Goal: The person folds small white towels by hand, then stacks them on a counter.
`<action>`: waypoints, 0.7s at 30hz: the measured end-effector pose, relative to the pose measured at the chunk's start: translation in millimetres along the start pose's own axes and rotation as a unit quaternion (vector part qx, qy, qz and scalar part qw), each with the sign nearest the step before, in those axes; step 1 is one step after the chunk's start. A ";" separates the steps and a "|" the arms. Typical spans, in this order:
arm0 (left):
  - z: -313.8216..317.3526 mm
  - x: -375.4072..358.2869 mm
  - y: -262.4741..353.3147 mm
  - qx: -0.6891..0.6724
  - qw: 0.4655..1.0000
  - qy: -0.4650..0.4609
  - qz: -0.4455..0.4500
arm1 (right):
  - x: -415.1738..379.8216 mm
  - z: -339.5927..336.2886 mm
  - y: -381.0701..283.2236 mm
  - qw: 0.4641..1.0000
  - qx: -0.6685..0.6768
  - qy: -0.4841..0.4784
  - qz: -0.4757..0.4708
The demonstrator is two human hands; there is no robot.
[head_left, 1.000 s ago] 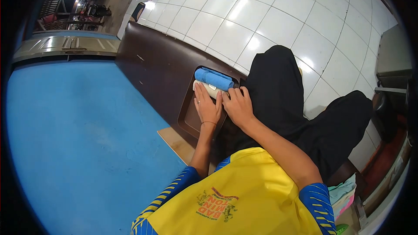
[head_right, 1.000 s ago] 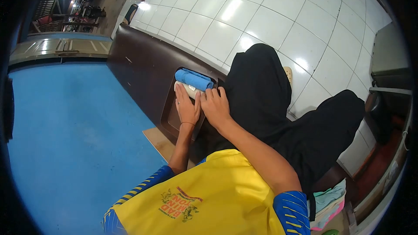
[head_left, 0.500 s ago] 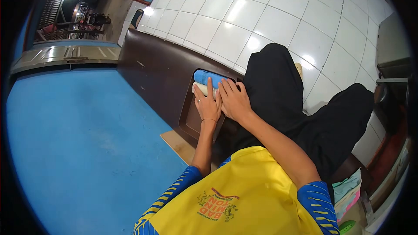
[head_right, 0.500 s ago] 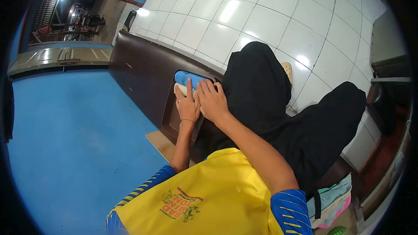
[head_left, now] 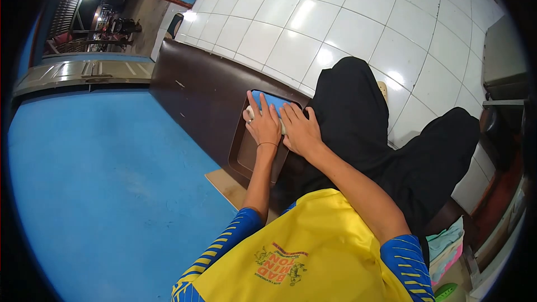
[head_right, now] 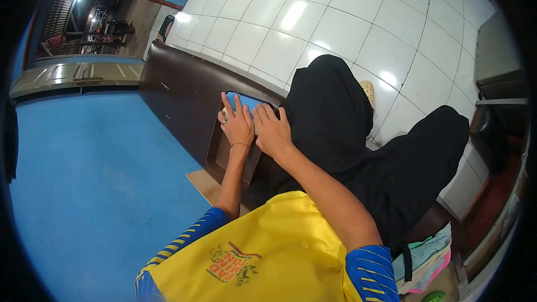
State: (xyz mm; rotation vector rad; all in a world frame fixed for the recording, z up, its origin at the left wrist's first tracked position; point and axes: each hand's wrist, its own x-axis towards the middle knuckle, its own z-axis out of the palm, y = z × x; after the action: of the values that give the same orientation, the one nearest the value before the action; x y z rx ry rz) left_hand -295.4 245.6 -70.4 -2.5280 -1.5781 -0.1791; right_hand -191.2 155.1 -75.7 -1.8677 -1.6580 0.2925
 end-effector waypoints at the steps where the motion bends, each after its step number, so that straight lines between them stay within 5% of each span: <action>1: 4.9 -1.8 0.1 0.052 0.998 0.029 0.021 | 0.0 -0.1 -0.2 1.000 0.003 -0.002 0.001; 3: 17.3 -4.6 -5.4 0.102 0.993 0.053 0.039 | -1.8 -0.2 -0.2 1.000 0.006 -0.009 0.002; 6: 26.8 1.8 -18.4 -0.084 0.994 0.028 0.071 | -1.3 -1.1 0.3 1.000 0.008 -0.013 0.001; 16: 14.9 22.2 -11.1 -0.087 0.996 0.000 0.021 | 0.4 -4.0 1.1 1.000 -0.010 -0.025 -0.004; 21: 25.5 13.6 -17.1 -0.150 0.986 0.056 0.034 | 0.6 -4.6 1.3 0.999 -0.016 -0.027 -0.007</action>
State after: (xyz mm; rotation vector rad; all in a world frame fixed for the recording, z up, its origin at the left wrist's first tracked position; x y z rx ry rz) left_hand -304.4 270.0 -91.8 -2.7309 -1.5174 -0.5818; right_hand -187.6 154.3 -72.6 -1.8868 -1.7207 0.3158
